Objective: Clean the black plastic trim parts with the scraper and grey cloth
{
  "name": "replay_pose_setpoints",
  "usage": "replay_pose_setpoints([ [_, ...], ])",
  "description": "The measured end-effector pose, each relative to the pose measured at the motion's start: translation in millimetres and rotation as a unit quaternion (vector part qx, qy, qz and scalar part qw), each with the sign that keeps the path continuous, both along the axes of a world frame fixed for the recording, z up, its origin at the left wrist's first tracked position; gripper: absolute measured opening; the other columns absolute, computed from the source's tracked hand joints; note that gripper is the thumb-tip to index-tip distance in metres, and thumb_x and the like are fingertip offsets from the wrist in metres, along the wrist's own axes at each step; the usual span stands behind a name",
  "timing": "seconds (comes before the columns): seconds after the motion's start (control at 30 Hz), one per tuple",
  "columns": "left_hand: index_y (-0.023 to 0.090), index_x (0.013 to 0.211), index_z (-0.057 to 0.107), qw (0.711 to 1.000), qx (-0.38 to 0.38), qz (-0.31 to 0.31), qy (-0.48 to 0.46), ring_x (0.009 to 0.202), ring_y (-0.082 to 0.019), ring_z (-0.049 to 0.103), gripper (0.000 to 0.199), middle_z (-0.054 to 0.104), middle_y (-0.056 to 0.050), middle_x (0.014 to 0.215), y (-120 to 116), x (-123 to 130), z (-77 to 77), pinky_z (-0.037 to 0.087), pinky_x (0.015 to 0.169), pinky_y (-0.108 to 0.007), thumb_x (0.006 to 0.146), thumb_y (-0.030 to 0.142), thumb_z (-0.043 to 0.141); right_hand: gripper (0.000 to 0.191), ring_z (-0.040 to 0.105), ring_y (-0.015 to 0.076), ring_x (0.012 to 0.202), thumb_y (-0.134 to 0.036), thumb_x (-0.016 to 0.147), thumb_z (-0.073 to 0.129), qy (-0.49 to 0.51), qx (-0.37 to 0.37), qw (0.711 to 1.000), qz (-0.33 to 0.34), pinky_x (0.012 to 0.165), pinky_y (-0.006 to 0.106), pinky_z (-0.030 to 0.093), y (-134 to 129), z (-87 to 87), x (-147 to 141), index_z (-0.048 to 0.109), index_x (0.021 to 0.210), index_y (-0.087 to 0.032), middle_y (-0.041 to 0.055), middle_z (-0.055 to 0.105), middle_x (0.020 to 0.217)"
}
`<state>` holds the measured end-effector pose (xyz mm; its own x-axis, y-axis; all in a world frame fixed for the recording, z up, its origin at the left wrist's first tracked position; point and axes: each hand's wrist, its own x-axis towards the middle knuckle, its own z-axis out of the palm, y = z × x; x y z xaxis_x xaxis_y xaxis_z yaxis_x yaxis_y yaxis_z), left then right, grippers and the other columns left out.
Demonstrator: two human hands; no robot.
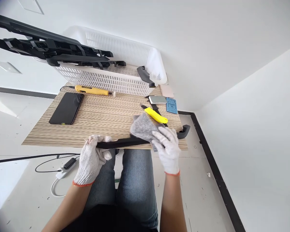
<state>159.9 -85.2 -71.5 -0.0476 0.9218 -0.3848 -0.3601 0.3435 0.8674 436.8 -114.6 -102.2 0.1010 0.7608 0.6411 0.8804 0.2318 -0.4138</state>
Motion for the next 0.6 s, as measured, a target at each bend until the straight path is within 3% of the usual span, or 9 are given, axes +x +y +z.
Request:
replay_pose_setpoints([
  [0.1, 0.020, 0.093, 0.055, 1.000, -0.007, -0.004, 0.005, 0.041, -0.009, 0.057, 0.043, 0.076, -0.008, 0.102, 0, 0, 1.4, 0.025, 0.032, -0.017, 0.083, 0.061, 0.067, 0.025, 0.063, 0.0271, 0.126, -0.039, 0.095, 0.067, 0.033, -0.017, 0.998, -0.041, 0.120, 0.060, 0.039, -8, -2.9, 26, 0.080, 0.115, -0.032, 0.0051, 0.073, 0.129],
  [0.23, 0.019, 0.094, 0.058, 1.000, -0.009, -0.010, 0.010, 0.041, -0.009, 0.057, 0.042, 0.076, -0.009, 0.101, 0, 0, 1.4, 0.022, 0.032, -0.017, 0.084, 0.059, 0.065, 0.024, 0.060, 0.0280, 0.129, -0.041, 0.093, 0.069, 0.051, -0.019, 0.996, -0.066, 0.120, 0.060, 0.040, -7, -4.0, 14, 0.082, 0.111, -0.031, 0.0062, 0.073, 0.127],
  [0.3, 0.019, 0.095, 0.060, 1.000, -0.008, -0.012, 0.011, 0.041, -0.009, 0.056, 0.043, 0.076, -0.009, 0.099, -1, -1, 0.9, 0.022, 0.032, -0.018, 0.085, 0.061, 0.064, 0.021, 0.061, 0.0279, 0.127, -0.041, 0.093, 0.071, 0.045, -0.007, 0.998, -0.051, 0.119, 0.062, 0.038, -1, -1.7, -8, 0.082, 0.108, -0.031, 0.0062, 0.074, 0.123],
  [0.47, 0.020, 0.097, 0.060, 1.000, -0.004, -0.016, 0.014, 0.040, -0.012, 0.057, 0.050, 0.074, -0.006, 0.082, 0, 0, -0.1, 0.024, 0.033, -0.019, 0.085, 0.068, 0.062, 0.016, 0.064, 0.0253, 0.117, -0.038, 0.088, 0.081, 0.004, 0.003, 0.997, 0.074, 0.121, 0.057, 0.033, 17, 12.3, -84, 0.082, 0.104, -0.037, 0.0015, 0.076, 0.114],
  [0.6, 0.022, 0.083, 0.051, 1.000, -0.003, 0.016, -0.016, 0.035, -0.010, 0.045, 0.046, 0.053, 0.006, 0.055, 0, 3, 3.5, 0.024, 0.032, -0.019, 0.081, 0.064, 0.071, 0.016, 0.066, 0.0224, 0.114, -0.036, 0.085, 0.084, 0.024, -0.005, 0.994, 0.103, 0.125, 0.050, 0.026, 20, 27.4, -142, 0.081, 0.101, -0.037, -0.0019, 0.077, 0.109],
])
